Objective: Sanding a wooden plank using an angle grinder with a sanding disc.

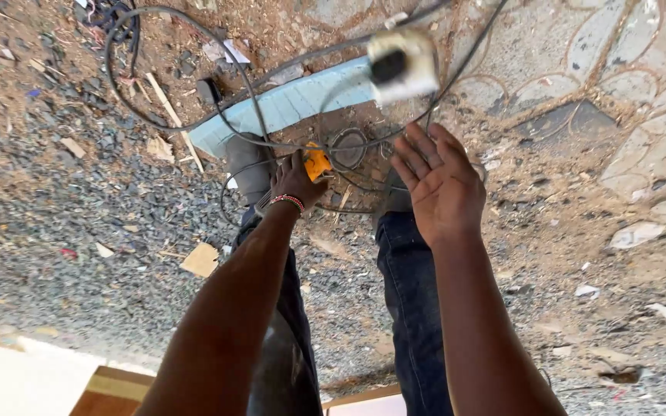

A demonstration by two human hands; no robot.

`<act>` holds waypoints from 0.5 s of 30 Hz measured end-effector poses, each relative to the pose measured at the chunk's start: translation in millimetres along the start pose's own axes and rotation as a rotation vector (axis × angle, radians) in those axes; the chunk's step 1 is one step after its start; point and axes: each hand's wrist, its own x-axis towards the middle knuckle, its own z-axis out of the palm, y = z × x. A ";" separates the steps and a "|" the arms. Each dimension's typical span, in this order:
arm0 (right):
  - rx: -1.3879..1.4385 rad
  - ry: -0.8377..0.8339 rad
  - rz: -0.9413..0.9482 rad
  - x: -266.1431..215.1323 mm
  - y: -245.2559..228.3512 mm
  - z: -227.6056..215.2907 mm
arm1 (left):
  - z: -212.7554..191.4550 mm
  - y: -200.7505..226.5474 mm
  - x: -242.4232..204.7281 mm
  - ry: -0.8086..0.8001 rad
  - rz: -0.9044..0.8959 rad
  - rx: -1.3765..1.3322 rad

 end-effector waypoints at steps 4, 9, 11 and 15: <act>-0.203 -0.042 0.042 -2.0 -1.7 8.2 | 26.8 -6.7 32.3 -0.044 -0.173 0.148; -0.366 0.026 0.101 -7.5 0.5 28.5 | 2.9 -6.5 11.0 -0.046 -0.034 0.320; -0.526 -0.065 0.174 -20.3 11.3 19.7 | -33.7 5.2 -38.4 -0.192 -0.037 0.087; -0.678 0.088 0.173 -83.0 56.9 -24.4 | -46.5 -13.5 -89.7 -0.300 -0.086 -0.208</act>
